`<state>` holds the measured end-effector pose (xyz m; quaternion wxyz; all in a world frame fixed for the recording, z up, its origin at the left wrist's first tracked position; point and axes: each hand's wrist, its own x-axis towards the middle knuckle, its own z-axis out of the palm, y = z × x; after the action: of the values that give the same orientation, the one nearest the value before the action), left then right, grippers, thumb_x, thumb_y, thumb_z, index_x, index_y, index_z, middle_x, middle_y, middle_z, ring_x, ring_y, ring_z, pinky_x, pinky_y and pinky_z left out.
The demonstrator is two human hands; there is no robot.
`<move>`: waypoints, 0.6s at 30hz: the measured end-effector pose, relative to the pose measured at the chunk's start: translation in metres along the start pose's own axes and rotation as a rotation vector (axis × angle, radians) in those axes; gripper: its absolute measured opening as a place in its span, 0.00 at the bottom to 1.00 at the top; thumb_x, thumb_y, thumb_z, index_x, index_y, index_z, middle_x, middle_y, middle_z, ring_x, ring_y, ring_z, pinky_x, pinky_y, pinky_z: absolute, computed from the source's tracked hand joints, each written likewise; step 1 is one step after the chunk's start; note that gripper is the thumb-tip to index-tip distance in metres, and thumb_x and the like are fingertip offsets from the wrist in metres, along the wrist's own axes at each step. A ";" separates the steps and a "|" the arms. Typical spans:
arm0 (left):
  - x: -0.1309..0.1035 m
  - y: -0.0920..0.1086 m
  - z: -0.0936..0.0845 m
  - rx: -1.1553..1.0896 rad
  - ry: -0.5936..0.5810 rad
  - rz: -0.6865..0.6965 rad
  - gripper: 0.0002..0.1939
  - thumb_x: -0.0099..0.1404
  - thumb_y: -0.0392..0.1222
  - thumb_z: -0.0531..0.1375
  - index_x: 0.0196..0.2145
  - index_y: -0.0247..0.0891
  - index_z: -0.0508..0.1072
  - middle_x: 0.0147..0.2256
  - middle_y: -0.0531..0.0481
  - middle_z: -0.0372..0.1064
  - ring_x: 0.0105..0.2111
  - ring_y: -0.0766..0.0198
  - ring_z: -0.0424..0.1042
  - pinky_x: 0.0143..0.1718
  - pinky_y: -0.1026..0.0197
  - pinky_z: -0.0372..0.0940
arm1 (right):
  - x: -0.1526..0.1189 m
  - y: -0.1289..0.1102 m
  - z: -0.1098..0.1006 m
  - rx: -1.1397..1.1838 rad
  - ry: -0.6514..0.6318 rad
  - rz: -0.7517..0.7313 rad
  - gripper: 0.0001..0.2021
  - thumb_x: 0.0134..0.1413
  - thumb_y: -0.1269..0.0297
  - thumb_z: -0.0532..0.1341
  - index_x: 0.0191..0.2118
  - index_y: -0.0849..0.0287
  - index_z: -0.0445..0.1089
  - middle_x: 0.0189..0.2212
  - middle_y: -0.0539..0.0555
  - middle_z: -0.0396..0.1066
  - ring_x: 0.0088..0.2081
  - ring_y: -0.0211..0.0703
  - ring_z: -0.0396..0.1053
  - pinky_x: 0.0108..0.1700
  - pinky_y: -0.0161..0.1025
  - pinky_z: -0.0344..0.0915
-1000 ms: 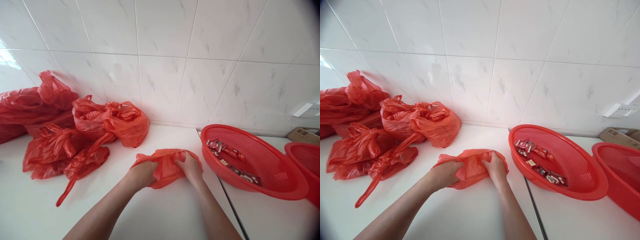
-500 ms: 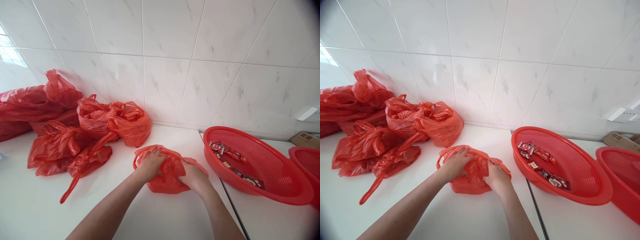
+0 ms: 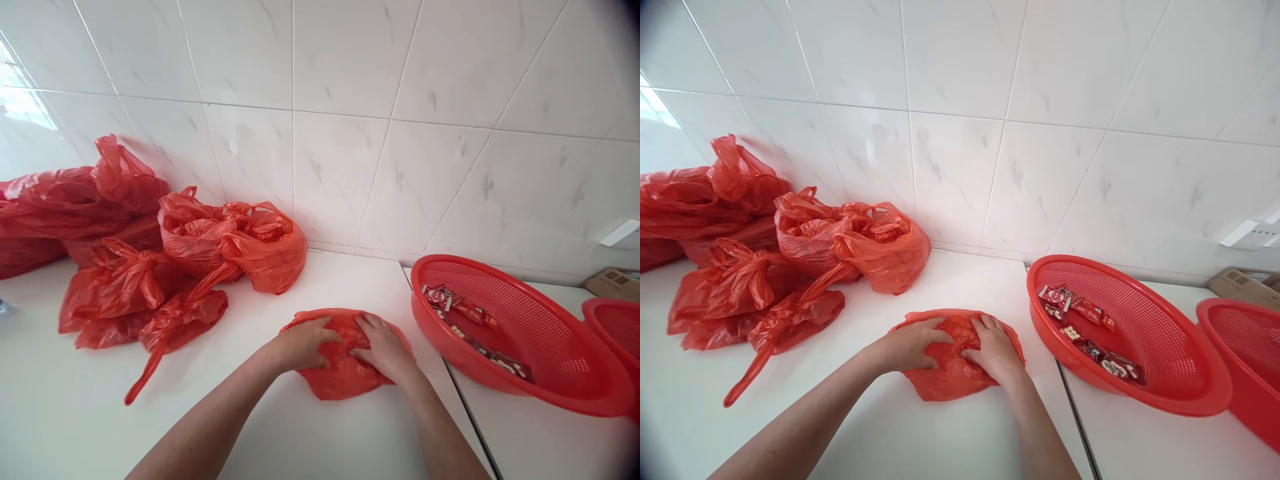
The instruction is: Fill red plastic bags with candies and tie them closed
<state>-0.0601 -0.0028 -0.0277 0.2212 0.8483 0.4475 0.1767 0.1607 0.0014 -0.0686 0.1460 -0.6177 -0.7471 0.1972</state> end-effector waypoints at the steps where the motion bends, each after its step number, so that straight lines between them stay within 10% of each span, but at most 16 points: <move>1: -0.002 0.001 -0.003 -0.016 -0.002 0.036 0.14 0.53 0.36 0.63 0.38 0.52 0.77 0.42 0.58 0.73 0.37 0.62 0.74 0.29 0.66 0.66 | 0.000 0.003 0.001 0.004 -0.009 0.006 0.34 0.46 0.57 0.65 0.60 0.59 0.62 0.63 0.58 0.56 0.64 0.52 0.49 0.61 0.45 0.52; 7: -0.010 -0.009 -0.003 0.036 0.414 0.017 0.18 0.62 0.42 0.58 0.51 0.44 0.69 0.57 0.42 0.60 0.57 0.50 0.59 0.56 0.47 0.57 | -0.006 -0.003 -0.003 0.020 0.010 0.042 0.41 0.41 0.57 0.67 0.63 0.60 0.57 0.64 0.58 0.54 0.64 0.52 0.49 0.63 0.46 0.50; 11: -0.014 -0.026 0.009 -0.292 0.416 -0.387 0.36 0.58 0.55 0.60 0.60 0.45 0.55 0.51 0.42 0.62 0.49 0.50 0.66 0.45 0.50 0.66 | -0.014 -0.019 -0.014 0.040 0.051 0.015 0.32 0.48 0.59 0.64 0.60 0.57 0.61 0.61 0.56 0.59 0.62 0.49 0.55 0.61 0.43 0.54; 18: -0.014 -0.039 0.020 -0.669 0.382 -0.526 0.19 0.58 0.55 0.59 0.42 0.41 0.69 0.25 0.56 0.63 0.24 0.64 0.66 0.26 0.62 0.61 | -0.046 -0.037 -0.063 0.206 0.355 -0.069 0.13 0.58 0.60 0.55 0.46 0.50 0.72 0.45 0.52 0.74 0.46 0.45 0.71 0.47 0.40 0.67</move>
<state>-0.0840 0.0004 -0.0670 0.4337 0.5404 0.5986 0.4020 0.1672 -0.0425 0.0053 0.3446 -0.5986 -0.7062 0.1553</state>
